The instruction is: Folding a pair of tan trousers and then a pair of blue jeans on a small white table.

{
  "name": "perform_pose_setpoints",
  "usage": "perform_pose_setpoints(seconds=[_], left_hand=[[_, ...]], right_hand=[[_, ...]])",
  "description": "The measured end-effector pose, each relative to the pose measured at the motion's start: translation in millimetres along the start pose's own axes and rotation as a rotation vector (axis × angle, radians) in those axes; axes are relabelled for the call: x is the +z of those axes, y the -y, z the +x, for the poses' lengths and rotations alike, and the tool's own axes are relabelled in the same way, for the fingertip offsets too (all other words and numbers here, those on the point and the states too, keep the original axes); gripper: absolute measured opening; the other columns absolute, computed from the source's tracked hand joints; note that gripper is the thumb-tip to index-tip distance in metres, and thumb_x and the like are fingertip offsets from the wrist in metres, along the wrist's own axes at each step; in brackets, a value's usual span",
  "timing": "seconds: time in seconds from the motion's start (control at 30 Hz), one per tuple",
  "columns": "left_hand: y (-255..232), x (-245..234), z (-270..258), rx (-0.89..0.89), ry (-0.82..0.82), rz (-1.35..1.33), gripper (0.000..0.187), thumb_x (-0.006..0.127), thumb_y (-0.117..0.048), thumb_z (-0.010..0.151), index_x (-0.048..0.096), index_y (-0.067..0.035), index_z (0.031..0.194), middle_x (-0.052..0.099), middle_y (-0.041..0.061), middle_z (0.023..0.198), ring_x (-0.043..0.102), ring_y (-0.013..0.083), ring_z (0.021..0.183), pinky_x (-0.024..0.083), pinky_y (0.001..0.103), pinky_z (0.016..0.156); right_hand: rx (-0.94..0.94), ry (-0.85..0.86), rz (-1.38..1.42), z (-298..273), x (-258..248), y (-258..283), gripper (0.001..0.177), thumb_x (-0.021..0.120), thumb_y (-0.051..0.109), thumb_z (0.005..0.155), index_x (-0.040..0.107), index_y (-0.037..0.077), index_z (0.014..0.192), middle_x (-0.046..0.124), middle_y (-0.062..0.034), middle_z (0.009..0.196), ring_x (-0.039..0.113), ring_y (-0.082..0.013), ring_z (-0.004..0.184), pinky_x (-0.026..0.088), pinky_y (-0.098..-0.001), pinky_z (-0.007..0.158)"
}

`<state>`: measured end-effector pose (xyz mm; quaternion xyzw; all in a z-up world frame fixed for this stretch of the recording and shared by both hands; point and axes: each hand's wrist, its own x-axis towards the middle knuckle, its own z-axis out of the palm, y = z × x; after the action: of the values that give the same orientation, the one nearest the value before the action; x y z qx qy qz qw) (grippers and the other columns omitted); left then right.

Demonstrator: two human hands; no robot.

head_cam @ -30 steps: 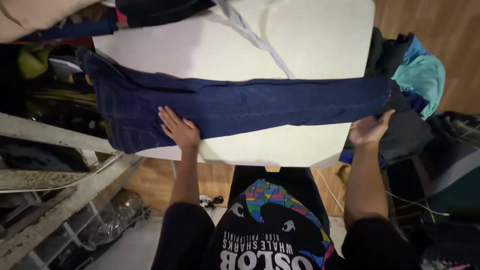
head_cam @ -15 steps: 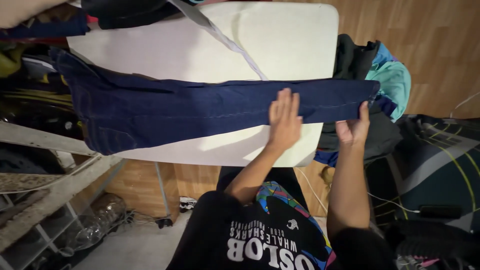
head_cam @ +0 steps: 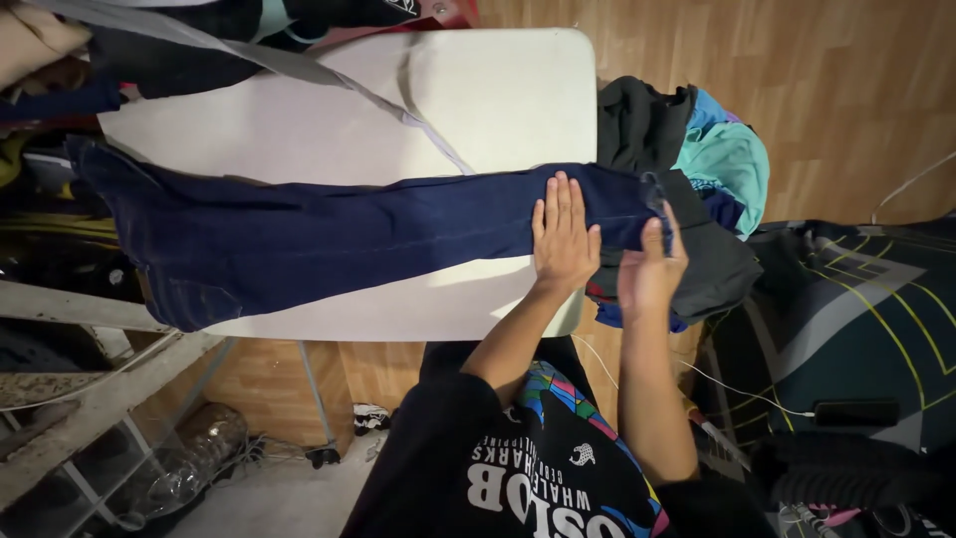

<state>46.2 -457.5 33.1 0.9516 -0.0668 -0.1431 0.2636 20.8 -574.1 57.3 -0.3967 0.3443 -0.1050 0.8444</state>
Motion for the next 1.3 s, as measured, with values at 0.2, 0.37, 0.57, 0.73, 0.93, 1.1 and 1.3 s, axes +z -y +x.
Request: perform_pose_setpoints(seconds=[0.2,0.37,0.57,0.73,0.93,1.1,1.3], left_hand=[[26,-1,1,0.025,-0.067,-0.247,0.070,0.046,-0.022,0.099,0.029,0.004,0.161,0.029,0.020,0.169,0.025,0.0312,0.160,0.020,0.044,0.130],[83,12,7,-0.161,0.011,-1.168,0.058,0.032,-0.033,0.112,0.045,0.001,0.157,0.050,0.015,0.158,0.045,0.0253,0.150,0.032,0.035,0.128],[102,-29,0,-0.423,0.130,-2.102,0.067,0.033,-0.053,0.111,0.050,-0.001,0.150,0.061,0.011,0.141,0.056,0.0239,0.130,0.039,0.036,0.116],[109,-51,-2,-0.407,0.087,-1.495,0.053,0.068,-0.014,0.097,0.050,-0.008,0.147,0.064,0.007,0.127,0.060,0.0197,0.118,0.048,0.033,0.103],[108,-42,2,-0.306,-0.060,-1.069,0.049,0.071,-0.006,0.095,0.053,-0.006,0.141,0.069,0.016,0.116,0.066,0.0251,0.106,0.053,0.034,0.095],[73,-82,-2,-0.328,-0.239,-0.727,0.055,0.070,-0.004,0.091,0.049,-0.005,0.142,0.064,0.024,0.120,0.062,0.0402,0.112,0.051,0.042,0.094],[74,-83,-15,-0.220,-0.432,-0.329,0.057,0.077,-0.002,0.082,0.050,-0.002,0.132,0.053,0.025,0.120,0.053,0.0446,0.108,0.043,0.049,0.097]], right_hand=[[-0.195,-0.102,-0.685,-45,67,6,0.041,0.059,0.003,0.109,0.059,-0.002,0.150,0.065,-0.0123,0.118,0.052,-0.0190,0.096,0.042,-0.0324,0.083],[-0.418,0.115,-0.946,-67,101,-8,0.049,0.057,-0.003,0.104,0.051,-0.002,0.153,0.067,-0.0186,0.144,0.065,-0.0281,0.125,0.049,-0.0322,0.107],[-0.728,0.417,-1.490,-65,83,-69,0.075,0.066,0.005,0.085,0.040,-0.003,0.155,0.036,-0.0253,0.163,0.029,-0.0473,0.154,0.021,-0.0578,0.125],[-0.536,0.607,-1.597,-64,93,-74,0.081,0.063,0.018,0.085,0.032,-0.011,0.154,0.026,-0.0317,0.163,0.017,-0.0493,0.153,0.013,-0.0652,0.120],[-0.499,0.543,-1.190,-59,67,-58,0.045,0.054,0.007,0.099,0.057,0.000,0.144,0.051,-0.0213,0.154,0.044,-0.0377,0.152,0.030,-0.0467,0.125],[-0.647,0.102,-1.204,-32,46,-59,0.028,0.065,0.001,0.097,0.065,-0.001,0.125,0.062,-0.0175,0.120,0.062,-0.0313,0.112,0.051,-0.0415,0.098],[-0.404,0.140,-1.298,-11,48,-62,0.041,0.079,0.012,0.093,0.064,-0.002,0.128,0.063,-0.0170,0.109,0.065,-0.0288,0.097,0.053,-0.0394,0.086]])
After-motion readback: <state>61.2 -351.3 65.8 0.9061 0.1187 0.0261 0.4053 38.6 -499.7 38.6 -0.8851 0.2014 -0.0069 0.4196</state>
